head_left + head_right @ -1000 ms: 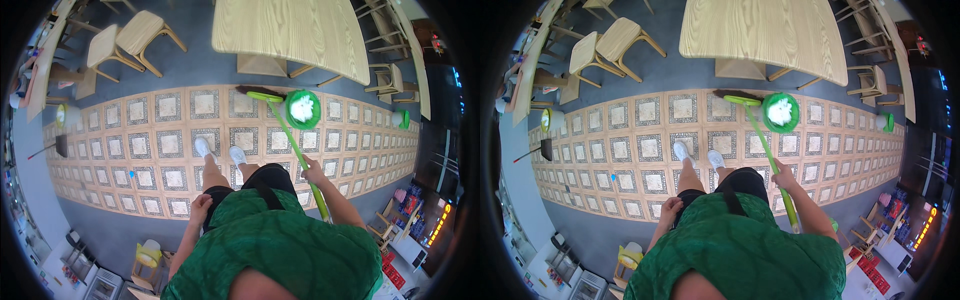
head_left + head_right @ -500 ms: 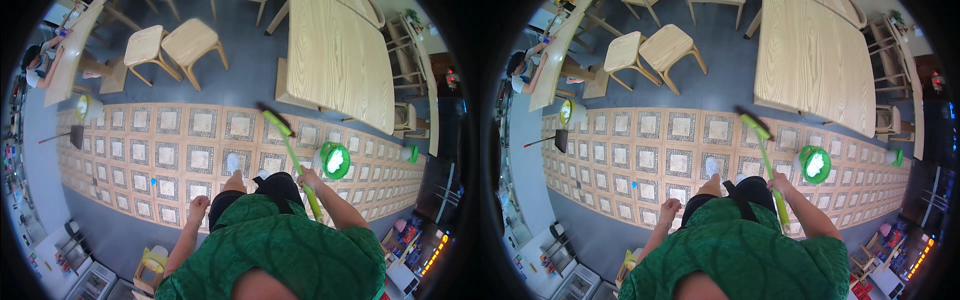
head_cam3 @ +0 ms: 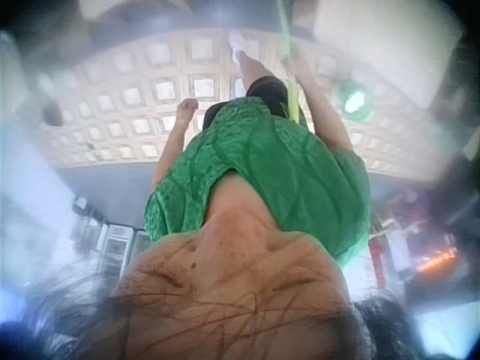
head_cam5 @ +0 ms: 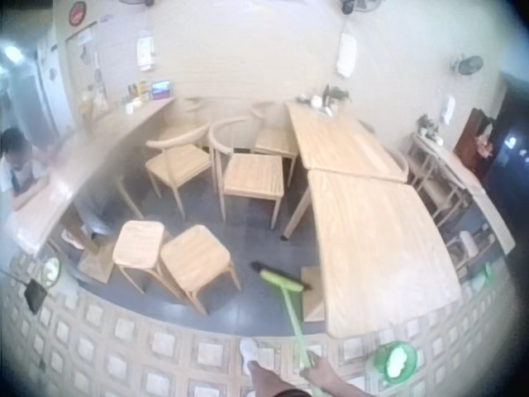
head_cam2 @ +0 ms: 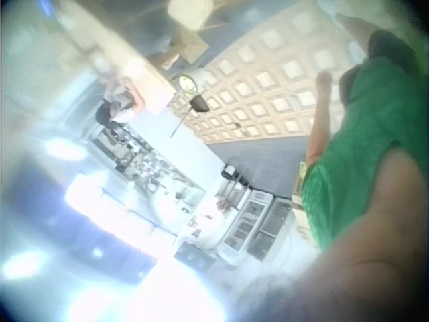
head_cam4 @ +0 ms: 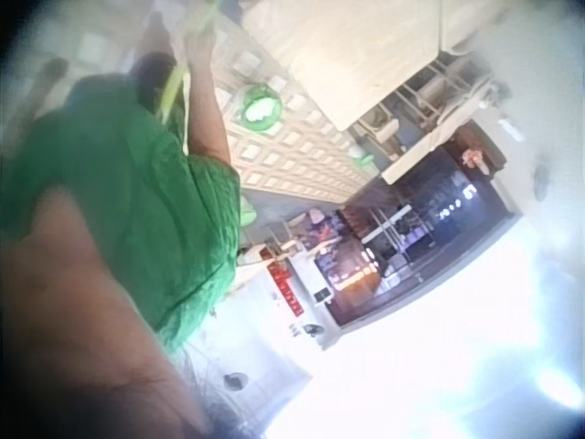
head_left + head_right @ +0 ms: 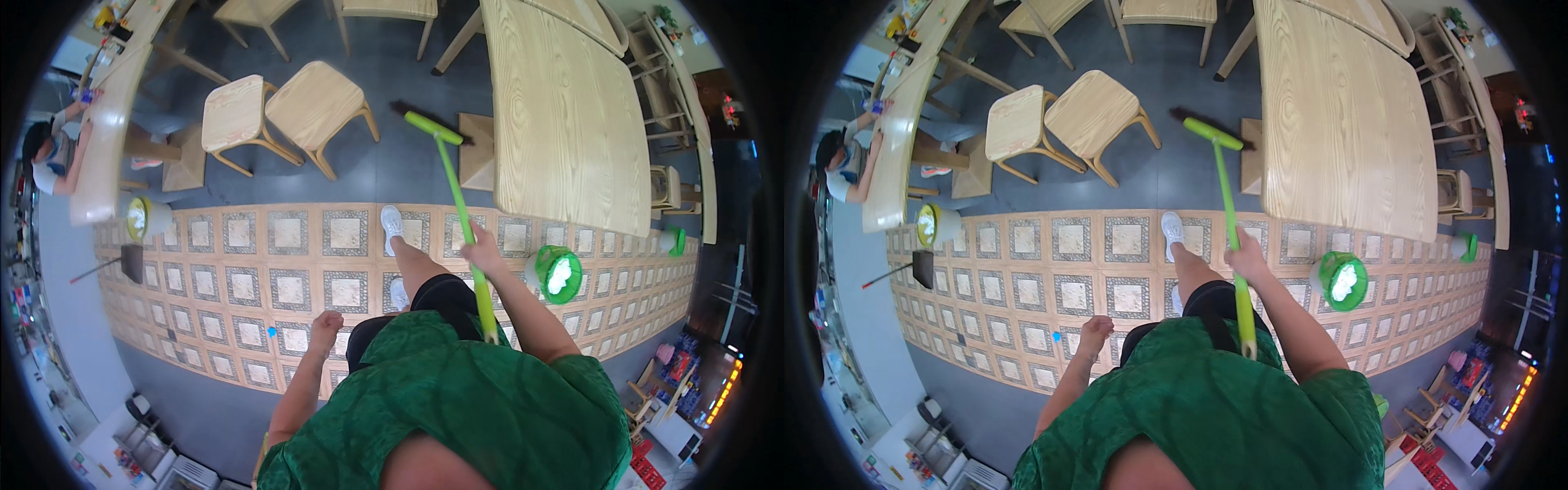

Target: The person sweeps the tiled floor of a dining area using a green broom. They move wooden chairs to access areas underneath tables and sweep debris into a dustpan. The person also briefly handles a bottle on a table.

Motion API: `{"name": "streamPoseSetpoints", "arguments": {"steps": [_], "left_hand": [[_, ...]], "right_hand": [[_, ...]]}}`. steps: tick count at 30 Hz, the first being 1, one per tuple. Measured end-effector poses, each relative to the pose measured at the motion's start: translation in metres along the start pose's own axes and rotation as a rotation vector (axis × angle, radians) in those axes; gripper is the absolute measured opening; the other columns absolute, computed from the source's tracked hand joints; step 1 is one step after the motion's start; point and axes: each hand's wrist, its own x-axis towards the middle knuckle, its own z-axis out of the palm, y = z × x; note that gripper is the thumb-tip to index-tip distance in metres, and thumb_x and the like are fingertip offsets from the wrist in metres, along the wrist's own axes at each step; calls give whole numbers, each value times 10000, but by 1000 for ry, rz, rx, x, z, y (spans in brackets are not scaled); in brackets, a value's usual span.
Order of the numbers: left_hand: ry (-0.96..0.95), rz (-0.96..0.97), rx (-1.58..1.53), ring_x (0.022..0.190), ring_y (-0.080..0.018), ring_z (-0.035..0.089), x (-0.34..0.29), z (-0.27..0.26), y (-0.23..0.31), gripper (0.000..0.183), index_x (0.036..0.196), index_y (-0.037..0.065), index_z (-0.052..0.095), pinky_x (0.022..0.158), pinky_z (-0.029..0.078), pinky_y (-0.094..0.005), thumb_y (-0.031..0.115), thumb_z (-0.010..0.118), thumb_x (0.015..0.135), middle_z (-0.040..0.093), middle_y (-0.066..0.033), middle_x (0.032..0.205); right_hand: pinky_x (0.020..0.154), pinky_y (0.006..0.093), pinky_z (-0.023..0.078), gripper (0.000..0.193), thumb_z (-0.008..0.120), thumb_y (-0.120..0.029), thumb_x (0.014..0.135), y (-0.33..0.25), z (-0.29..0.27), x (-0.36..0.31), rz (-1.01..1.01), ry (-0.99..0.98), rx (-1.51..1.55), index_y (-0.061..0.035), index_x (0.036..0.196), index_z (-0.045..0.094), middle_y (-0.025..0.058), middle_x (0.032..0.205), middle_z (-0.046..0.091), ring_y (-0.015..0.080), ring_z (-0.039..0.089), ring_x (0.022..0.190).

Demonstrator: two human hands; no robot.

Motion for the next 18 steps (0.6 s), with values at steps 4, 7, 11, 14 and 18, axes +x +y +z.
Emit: {"name": "streamPoseSetpoints", "arguments": {"steps": [4, 7, 11, 14, 18], "left_hand": [[12, -3, 58, 714, -122, 556, 38, -20, 63, 170, 931, 2, 567, 648, 443, -246, 77, 593, 780, 593, -60, 774], [25, -94, 70, 711, -113, 554, 44, -46, 104, 181, 952, 1, 563, 628, 435, -235, 71, 583, 787, 600, -59, 798], [55, -129, 92, 666, -102, 533, 72, -82, 143, 164, 938, 3, 570, 596, 417, -221, 65, 571, 787, 592, -44, 746], [-10, -159, 169, 648, -97, 521, 104, -115, 165, 151, 924, 7, 578, 581, 411, -223, 69, 573, 786, 592, -40, 735], [-132, -49, 384, 670, -99, 534, 185, -174, 202, 133, 902, 26, 591, 604, 429, -230, 84, 585, 782, 597, -41, 744]], "right_hand": [[587, 343, 460, 623, 551, -79, 650, -34, 26, 153, -109, 181, -146, -21, 1250, 394, 154, 740, 589, 253, 580, 634], [729, 389, 470, 573, 556, -168, 722, -59, 33, 234, 174, 74, -179, -51, 1254, 378, 224, 922, 596, 339, 596, 853], [807, 398, 454, 546, 464, -202, 808, -63, 29, 276, 323, 31, -429, -118, 1320, 292, 215, 1032, 573, 325, 574, 945], [811, 414, 447, 566, 406, -226, 836, -41, 30, 255, 381, -44, -575, -155, 1355, 193, 203, 1032, 578, 315, 581, 936], [802, 434, 446, 645, 404, -189, 816, -10, 60, 169, 519, -193, -645, -182, 1378, 87, 220, 1010, 580, 336, 580, 923]]}}
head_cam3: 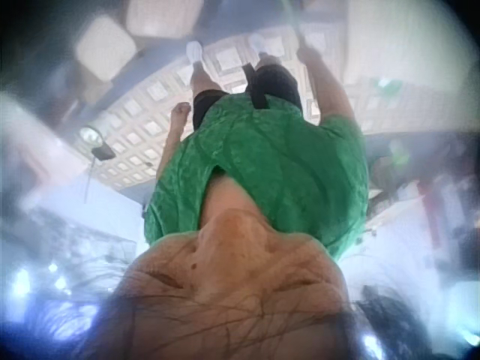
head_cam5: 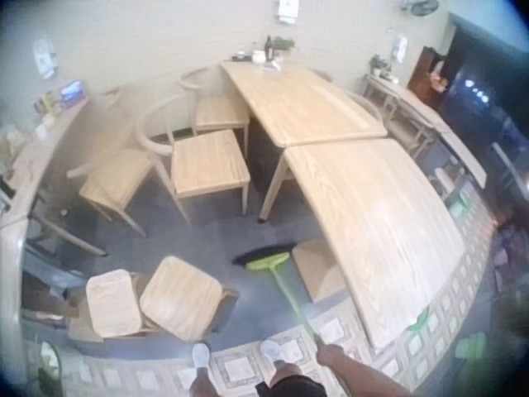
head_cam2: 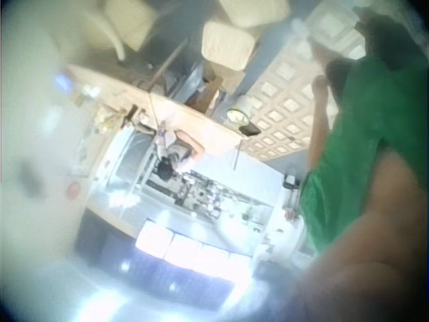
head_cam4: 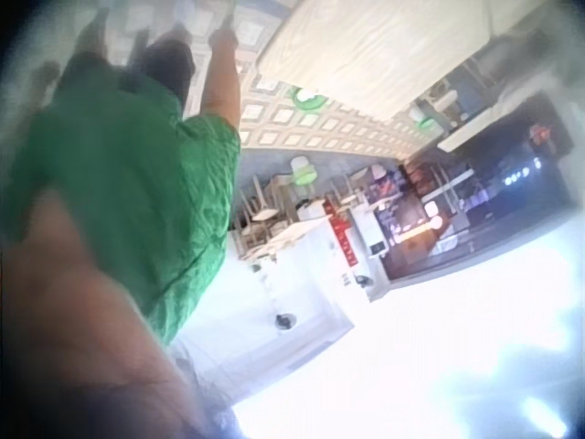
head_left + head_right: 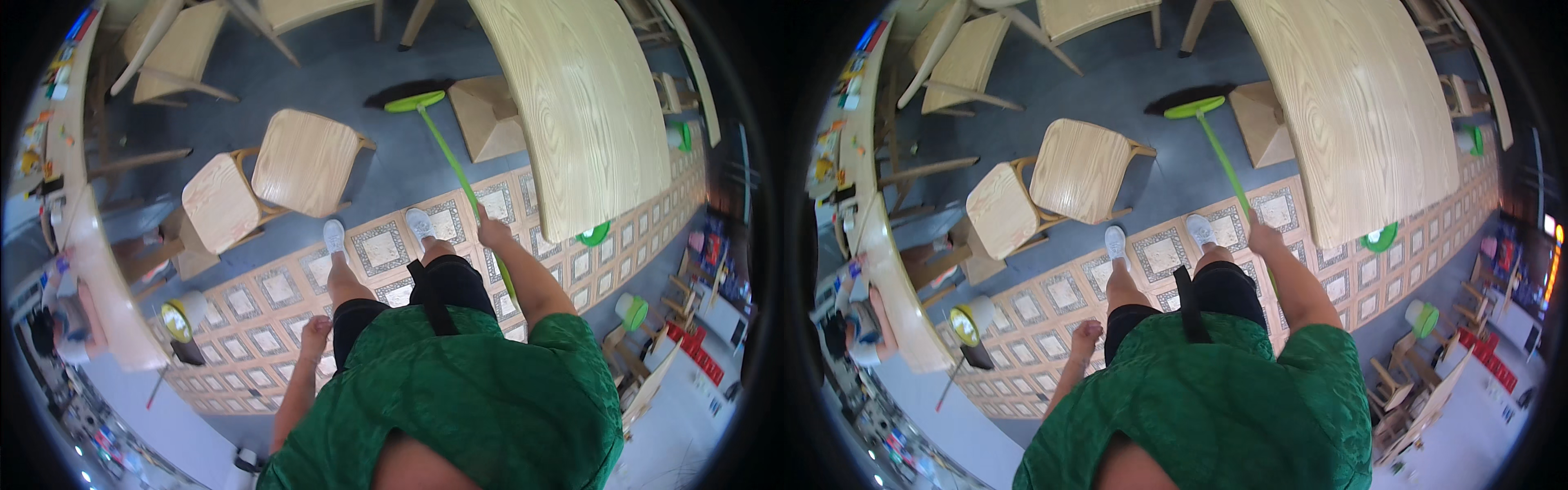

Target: The person sweeps the tiled floor of a dining area using a green broom. They move wooden chairs to access areas underneath tables and sweep debris into a dustpan. The person also briefly handles a bottle on a table.

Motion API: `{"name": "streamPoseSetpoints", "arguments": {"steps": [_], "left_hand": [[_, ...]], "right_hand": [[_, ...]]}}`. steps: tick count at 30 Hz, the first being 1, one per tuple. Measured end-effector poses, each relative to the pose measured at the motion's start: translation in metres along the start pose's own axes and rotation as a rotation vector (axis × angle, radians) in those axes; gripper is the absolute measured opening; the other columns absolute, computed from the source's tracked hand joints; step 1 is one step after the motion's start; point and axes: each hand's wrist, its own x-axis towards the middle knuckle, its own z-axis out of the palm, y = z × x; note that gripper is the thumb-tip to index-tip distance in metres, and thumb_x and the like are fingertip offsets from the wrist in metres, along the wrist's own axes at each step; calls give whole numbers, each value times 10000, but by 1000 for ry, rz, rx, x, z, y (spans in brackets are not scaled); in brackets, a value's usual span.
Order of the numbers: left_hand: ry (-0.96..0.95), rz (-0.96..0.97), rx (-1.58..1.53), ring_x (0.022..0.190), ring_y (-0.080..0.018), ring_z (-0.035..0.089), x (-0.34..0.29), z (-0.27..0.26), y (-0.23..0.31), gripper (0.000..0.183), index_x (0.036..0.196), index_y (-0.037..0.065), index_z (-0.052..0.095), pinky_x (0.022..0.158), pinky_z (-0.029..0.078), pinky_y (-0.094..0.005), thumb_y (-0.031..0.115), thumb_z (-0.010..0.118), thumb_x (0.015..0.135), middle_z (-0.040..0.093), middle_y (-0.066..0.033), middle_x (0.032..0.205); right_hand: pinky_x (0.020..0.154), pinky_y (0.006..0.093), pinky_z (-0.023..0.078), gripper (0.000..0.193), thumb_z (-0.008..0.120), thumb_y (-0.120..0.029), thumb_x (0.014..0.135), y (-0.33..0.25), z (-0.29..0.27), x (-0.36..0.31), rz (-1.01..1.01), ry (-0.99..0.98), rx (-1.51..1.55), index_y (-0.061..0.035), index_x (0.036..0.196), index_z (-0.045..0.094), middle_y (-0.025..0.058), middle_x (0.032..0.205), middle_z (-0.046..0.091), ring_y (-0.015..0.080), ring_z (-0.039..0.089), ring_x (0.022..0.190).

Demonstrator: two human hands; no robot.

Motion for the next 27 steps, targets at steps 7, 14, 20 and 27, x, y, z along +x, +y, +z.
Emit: {"name": "streamPoseSetpoints", "arguments": {"steps": [7, 14, 20, 27], "left_hand": [[81, 437, 527, 735, -241, 575, 174, -128, 106, 125, 846, 25, 580, 661, 451, -327, 125, 556, 775, 595, -135, 776], [-138, 685, 727, 778, -330, 574, 226, -54, 239, 151, 917, 46, 560, 696, 462, -378, 95, 533, 776, 583, -162, 794], [-196, 1453, 891, 1082, -334, 428, 159, 120, 396, 480, 1113, 72, 473, 901, 342, -421, 54, 630, 660, 491, -148, 1099], [-370, 1974, 1170, 1306, -336, 136, 98, 326, 478, 835, 1358, 153, 232, 1020, 105, -580, 55, 659, 647, 207, -117, 1394]], "right_hand": [[778, 450, 449, 803, 461, -172, 780, 2, 156, -206, 261, -338, 34, -246, 1377, -71, 216, 1007, 576, 355, 594, 869], [759, 440, 452, 475, 544, -189, 738, 12, 226, -363, 494, -418, 461, -147, 1200, 438, 153, 1002, 591, 333, 572, 925], [703, 374, 498, 300, 583, -247, 690, 10, 252, -402, 767, -375, 585, -92, 945, 615, 132, 852, 639, 282, 627, 804], [694, 378, 491, 334, 540, -296, 719, -28, 209, -301, 748, -54, 1007, 2, 852, 610, 172, 759, 630, 284, 634, 695]]}}
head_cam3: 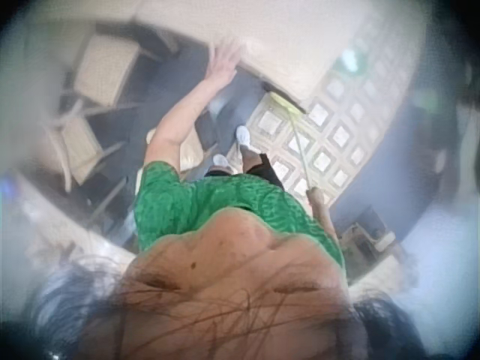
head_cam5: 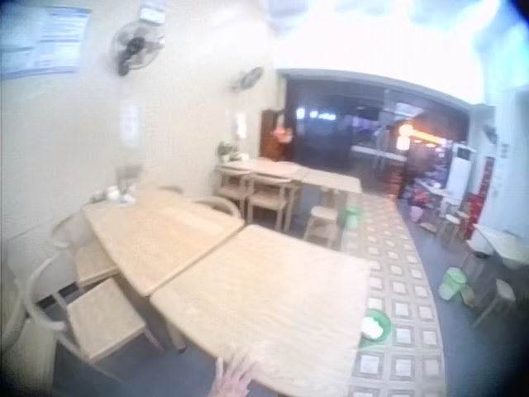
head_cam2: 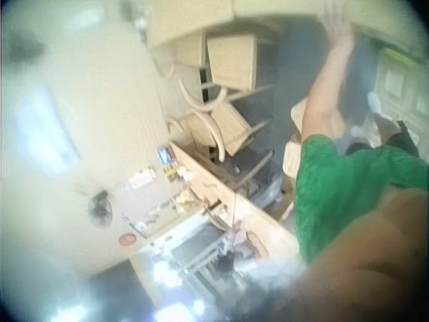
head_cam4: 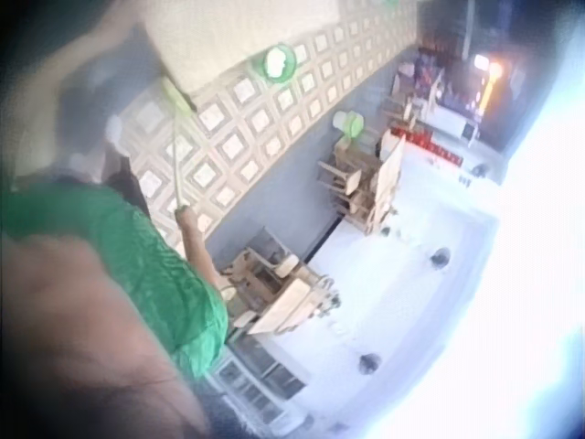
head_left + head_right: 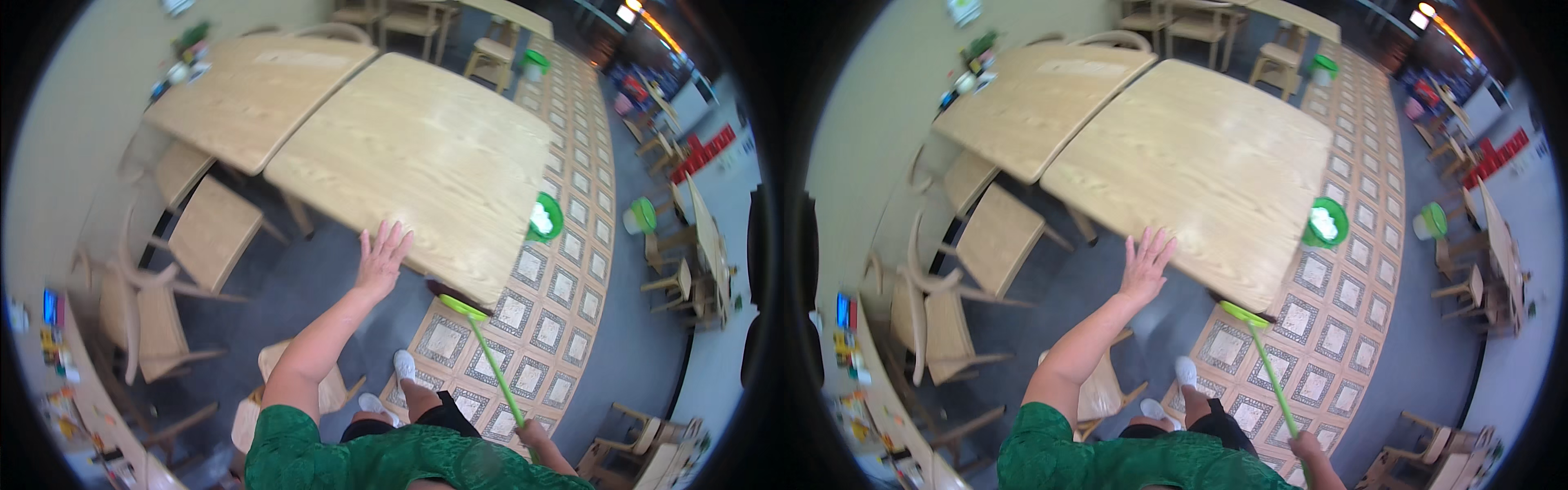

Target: The person sweeps the tiled floor of a dining area using a green broom. They move wooden chairs to access areas underneath tables and sweep debris into a dustpan. The person also briefly handles a bottle on a table.

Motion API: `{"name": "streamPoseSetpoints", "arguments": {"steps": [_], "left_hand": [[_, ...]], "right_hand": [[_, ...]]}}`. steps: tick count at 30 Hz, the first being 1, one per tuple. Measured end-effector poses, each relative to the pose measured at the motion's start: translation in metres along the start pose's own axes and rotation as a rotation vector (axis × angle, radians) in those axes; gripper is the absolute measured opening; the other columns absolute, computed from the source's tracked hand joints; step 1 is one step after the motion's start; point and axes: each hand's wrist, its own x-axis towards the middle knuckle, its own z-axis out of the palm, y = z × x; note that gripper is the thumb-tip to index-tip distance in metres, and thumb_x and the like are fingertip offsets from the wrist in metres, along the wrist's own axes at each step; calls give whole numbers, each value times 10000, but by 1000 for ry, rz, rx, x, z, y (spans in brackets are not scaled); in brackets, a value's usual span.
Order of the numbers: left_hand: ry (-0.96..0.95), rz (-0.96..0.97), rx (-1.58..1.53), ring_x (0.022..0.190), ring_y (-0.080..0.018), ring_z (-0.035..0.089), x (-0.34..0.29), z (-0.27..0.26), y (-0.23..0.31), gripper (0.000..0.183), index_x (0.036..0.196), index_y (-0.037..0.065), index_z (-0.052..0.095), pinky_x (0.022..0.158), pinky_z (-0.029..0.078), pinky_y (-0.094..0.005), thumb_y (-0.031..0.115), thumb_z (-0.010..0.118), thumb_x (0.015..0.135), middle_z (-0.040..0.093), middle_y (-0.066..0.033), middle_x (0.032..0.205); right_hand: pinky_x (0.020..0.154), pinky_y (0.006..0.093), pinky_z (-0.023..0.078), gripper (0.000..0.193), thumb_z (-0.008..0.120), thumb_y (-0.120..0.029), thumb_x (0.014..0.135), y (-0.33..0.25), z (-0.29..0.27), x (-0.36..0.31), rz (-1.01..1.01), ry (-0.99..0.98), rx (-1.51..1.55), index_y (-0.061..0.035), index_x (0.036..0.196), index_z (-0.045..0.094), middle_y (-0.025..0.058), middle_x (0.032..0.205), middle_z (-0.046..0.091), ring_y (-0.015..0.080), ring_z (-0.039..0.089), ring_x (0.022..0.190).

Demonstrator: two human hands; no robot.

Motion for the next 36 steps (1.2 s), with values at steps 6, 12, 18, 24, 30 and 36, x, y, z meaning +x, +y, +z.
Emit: {"name": "streamPoseSetpoints", "arguments": {"steps": [6, 12, 18, 24, 30, 36], "left_hand": [[-124, 149, 110, 1267, -358, 239, 60, 40, -21, 727, 1322, 104, 315, 1011, 143, -580, 4, 563, 646, 313, -129, 1353], [-173, 243, 208, 1229, -393, 271, 98, 40, -28, 728, 1295, 46, 332, 982, 202, -582, -55, 546, 606, 325, -151, 1332], [-150, 307, 236, 1241, -383, 279, 192, 31, -26, 776, 1310, 72, 318, 986, 209, -576, -127, 497, 582, 326, -162, 1341], [-247, 268, 202, 1197, -347, 351, 286, 18, -22, 678, 1269, 61, 365, 969, 267, -498, -66, 519, 621, 405, -175, 1270], [-322, 137, -66, 1119, -331, 442, 322, 6, 11, 540, 1152, 30, 491, 952, 347, -354, -114, 440, 633, 511, -207, 1143], [-229, 195, 76, 1109, -339, 444, 310, -3, 16, 539, 1185, 32, 457, 952, 348, -365, -79, 454, 657, 491, -207, 1167]], "right_hand": [[633, 381, 485, 308, 604, -244, 704, -41, 31, 31, -47, -169, 363, 38, 824, 588, 182, 701, 613, 301, 618, 647], [674, 450, 452, 351, 585, -341, 769, -45, 57, 10, -226, -136, 273, -2, 856, 555, 230, 781, 595, 395, 574, 779], [596, 479, 451, 373, 481, -385, 838, -75, 62, 72, -393, -27, 49, -13, 840, 510, 209, 681, 584, 377, 582, 647], [607, 471, 467, 381, 462, -368, 849, -188, 48, 204, -434, 33, -16, -10, 974, 488, 184, 707, 605, 348, 604, 676], [719, 440, 468, 356, 451, -359, 862, -283, 25, 299, -304, 85, 116, -34, 1001, 497, 188, 842, 617, 339, 603, 817], [763, 437, 452, 345, 422, -351, 877, -185, 77, 275, -125, -55, 99, -53, 1029, 504, 152, 948, 603, 330, 580, 902]]}}
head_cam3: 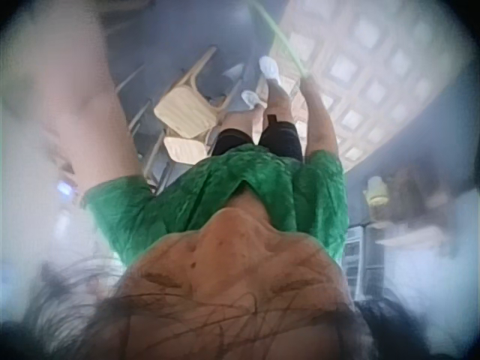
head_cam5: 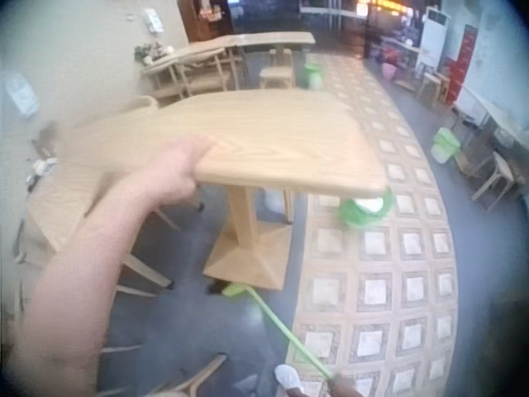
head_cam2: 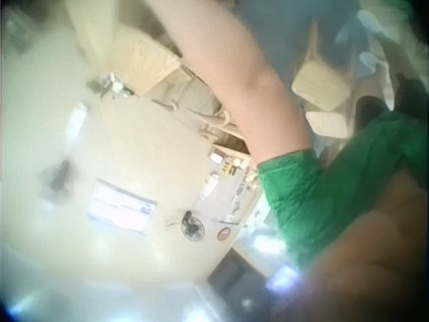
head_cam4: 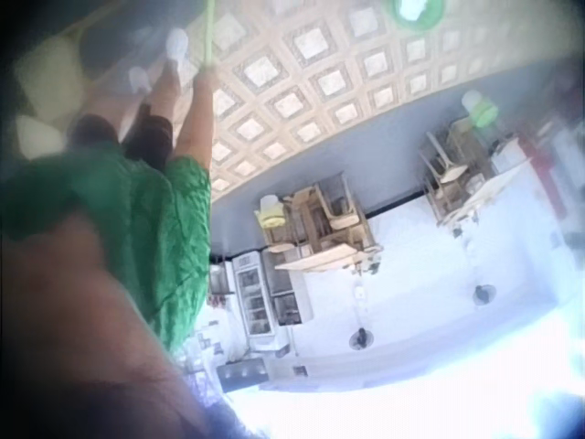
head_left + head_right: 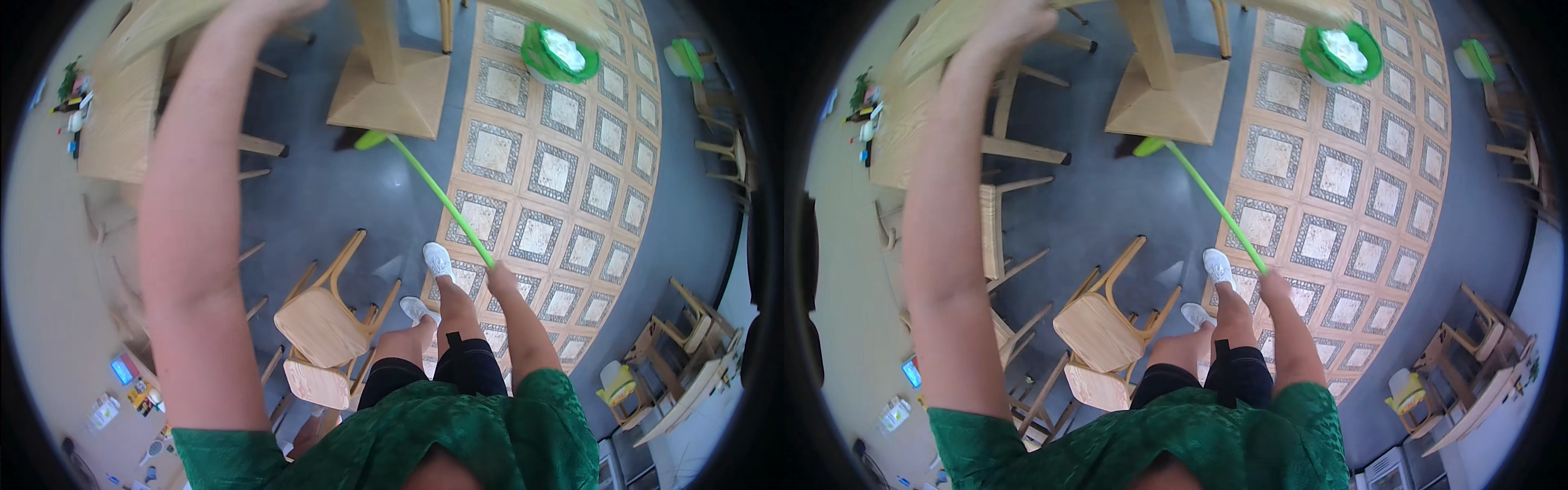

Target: The person sweeps the tiled floor of a dining area using a green broom. They move wooden chairs to access areas underneath tables and sweep debris into a dustpan. The person also briefly handles a bottle on a table.

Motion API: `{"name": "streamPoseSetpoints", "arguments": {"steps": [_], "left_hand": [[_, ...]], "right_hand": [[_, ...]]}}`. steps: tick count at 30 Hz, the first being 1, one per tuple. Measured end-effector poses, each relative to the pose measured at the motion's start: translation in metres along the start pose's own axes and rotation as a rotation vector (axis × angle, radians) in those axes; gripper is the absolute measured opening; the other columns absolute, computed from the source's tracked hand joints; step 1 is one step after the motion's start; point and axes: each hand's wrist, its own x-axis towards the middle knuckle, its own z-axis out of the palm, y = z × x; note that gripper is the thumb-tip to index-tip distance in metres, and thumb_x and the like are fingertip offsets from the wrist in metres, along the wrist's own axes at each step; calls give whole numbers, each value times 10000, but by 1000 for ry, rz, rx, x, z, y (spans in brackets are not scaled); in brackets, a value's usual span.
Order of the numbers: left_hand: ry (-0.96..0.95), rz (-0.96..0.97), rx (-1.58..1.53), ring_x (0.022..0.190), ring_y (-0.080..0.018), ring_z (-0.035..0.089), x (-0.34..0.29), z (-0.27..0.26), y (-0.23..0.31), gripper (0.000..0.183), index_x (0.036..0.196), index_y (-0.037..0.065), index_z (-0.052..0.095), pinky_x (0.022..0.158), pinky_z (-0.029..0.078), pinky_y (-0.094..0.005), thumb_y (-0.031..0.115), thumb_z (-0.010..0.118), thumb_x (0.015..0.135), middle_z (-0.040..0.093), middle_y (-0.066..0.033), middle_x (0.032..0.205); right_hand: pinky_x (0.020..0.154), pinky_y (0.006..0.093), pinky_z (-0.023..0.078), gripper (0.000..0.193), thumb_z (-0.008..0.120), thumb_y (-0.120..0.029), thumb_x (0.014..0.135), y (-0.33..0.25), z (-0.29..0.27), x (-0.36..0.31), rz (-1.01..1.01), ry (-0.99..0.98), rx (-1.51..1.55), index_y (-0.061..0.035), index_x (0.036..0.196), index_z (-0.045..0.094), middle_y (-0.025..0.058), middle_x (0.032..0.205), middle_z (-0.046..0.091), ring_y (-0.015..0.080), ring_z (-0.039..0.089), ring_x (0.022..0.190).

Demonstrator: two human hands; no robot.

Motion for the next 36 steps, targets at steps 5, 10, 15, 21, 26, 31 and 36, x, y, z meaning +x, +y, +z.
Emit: {"name": "streamPoseSetpoints", "arguments": {"steps": [5, 10, 15, 21, 26, 31, 36], "left_hand": [[-171, -129, 340, 1078, -343, 460, -15, 12, -8, 570, 1229, 35, 410, 946, 359, -369, 8, 519, 670, 476, -202, 1177], [60, -13, 227, 1245, -370, 273, -79, 51, -15, 711, 1302, 57, 323, 941, 218, -604, -5, 568, 638, 333, -149, 1334], [106, 1, 208, 1244, -437, 226, -156, 80, -1, 646, 1291, 8, 321, 884, 193, -691, 44, 556, 691, 298, -180, 1349], [199, -47, 118, 1220, -421, 264, -236, 107, 12, 510, 1255, 25, 395, 877, 190, -701, 59, 476, 753, 343, -155, 1322], [294, -57, 13, 1209, -370, 308, -252, 109, 6, 503, 1221, 76, 445, 934, 187, -649, 19, 490, 724, 386, -116, 1293], [411, -394, -252, 1172, -315, 356, -346, 141, -10, 576, 1167, 102, 467, 952, 247, -491, -58, 517, 616, 427, -123, 1213], [222, -1635, -192, 1240, -348, 272, -596, 247, 78, 731, 1273, -6, 323, 1033, 187, -447, 204, 663, 661, 287, -179, 1345]], "right_hand": [[747, 466, 449, 373, 445, -378, 850, 152, 13, -138, 192, -49, -74, -47, 1017, 490, 214, 920, 587, 373, 570, 874], [729, 431, 466, 320, 477, -310, 815, 228, -5, -268, 248, 59, -205, -36, 940, 586, 206, 911, 593, 363, 572, 871], [684, 438, 454, 325, 491, -320, 810, 214, -1, -264, 301, 158, -114, -16, 885, 580, 211, 827, 578, 378, 568, 804], [631, 446, 440, 346, 508, -331, 803, 226, -9, -257, 226, 234, -80, 8, 818, 574, 217, 726, 560, 396, 562, 723], [587, 453, 428, 373, 522, -341, 797, 261, -40, -287, 125, 281, -95, 28, 763, 569, 223, 642, 545, 411, 557, 656], [536, 465, 407, 431, 509, -371, 816, 227, -55, -276, 7, 237, -221, 43, 700, 544, 227, 586, 530, 410, 554, 607], [523, 520, 371, 483, 468, -375, 849, 78, -37, -192, -389, 295, -295, 58, 643, 518, 277, 623, 519, 453, 523, 622]]}}
